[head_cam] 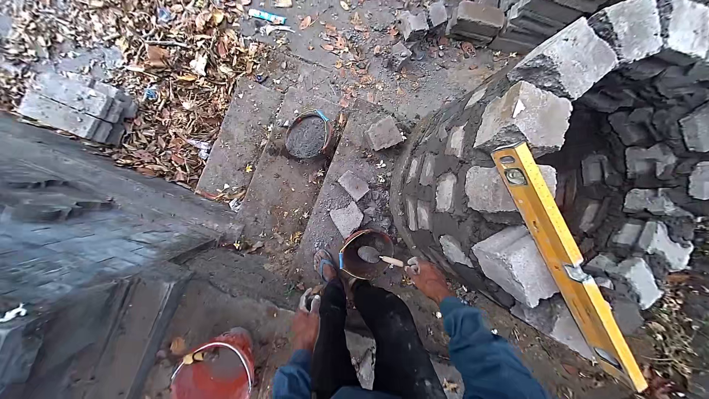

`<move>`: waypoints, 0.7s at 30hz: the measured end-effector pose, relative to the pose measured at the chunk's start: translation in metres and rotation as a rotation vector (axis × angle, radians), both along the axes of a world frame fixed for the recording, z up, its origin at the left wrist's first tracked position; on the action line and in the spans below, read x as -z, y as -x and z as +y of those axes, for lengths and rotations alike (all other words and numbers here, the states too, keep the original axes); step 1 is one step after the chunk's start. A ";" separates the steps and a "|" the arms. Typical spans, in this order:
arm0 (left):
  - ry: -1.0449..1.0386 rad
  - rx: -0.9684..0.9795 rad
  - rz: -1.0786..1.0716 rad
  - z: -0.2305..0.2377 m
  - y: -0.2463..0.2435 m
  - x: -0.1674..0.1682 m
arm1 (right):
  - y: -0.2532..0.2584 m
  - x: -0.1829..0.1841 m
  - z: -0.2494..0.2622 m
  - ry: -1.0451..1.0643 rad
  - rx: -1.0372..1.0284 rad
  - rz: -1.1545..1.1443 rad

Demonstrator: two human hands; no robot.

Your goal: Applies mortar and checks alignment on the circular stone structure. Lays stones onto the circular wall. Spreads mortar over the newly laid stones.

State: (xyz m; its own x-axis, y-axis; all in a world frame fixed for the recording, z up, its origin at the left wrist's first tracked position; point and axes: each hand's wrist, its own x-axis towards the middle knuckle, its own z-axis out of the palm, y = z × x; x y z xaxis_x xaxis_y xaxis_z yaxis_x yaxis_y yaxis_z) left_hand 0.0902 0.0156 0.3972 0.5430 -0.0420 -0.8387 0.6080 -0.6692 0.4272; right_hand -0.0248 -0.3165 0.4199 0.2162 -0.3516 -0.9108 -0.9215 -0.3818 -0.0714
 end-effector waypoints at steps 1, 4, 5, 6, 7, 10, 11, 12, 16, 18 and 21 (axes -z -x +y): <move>0.027 -0.024 -0.045 -0.007 -0.002 -0.007 | -0.002 0.002 0.003 -0.023 0.002 -0.017; 0.143 -0.060 -0.204 -0.050 -0.016 -0.029 | -0.009 0.003 -0.003 -0.072 0.027 -0.064; 0.181 -0.046 -0.230 -0.065 -0.022 -0.038 | -0.010 0.003 -0.004 -0.081 0.042 -0.076; 0.221 -0.026 -0.259 -0.084 -0.028 -0.041 | -0.015 0.007 -0.010 -0.078 0.053 -0.092; 0.254 -0.003 -0.285 -0.102 -0.034 -0.039 | -0.023 0.013 -0.016 -0.074 0.061 -0.106; 0.301 0.037 -0.255 -0.140 -0.046 -0.012 | -0.052 0.038 -0.030 -0.076 0.110 -0.146; 0.308 0.033 -0.221 -0.152 -0.051 0.000 | -0.064 0.049 -0.035 -0.069 0.129 -0.154; 0.308 0.028 -0.193 -0.164 -0.057 0.014 | -0.079 0.059 -0.042 -0.062 0.144 -0.155; 0.319 0.016 -0.105 -0.211 -0.083 0.085 | -0.153 0.108 -0.082 0.015 0.204 -0.152; 0.321 0.060 -0.090 -0.231 -0.101 0.108 | -0.198 0.145 -0.115 0.045 0.217 -0.164; 0.328 0.136 -0.050 -0.242 -0.125 0.139 | -0.248 0.206 -0.159 0.227 0.102 -0.334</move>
State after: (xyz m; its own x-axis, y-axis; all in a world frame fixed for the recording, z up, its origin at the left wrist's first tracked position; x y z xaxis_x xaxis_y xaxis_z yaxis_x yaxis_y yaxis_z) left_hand 0.2149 -0.2261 0.2583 0.5541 -0.3790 -0.7412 0.4958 -0.5651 0.6595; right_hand 0.2236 -0.4753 0.2140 0.4399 -0.5706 -0.6934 -0.8961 -0.3299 -0.2970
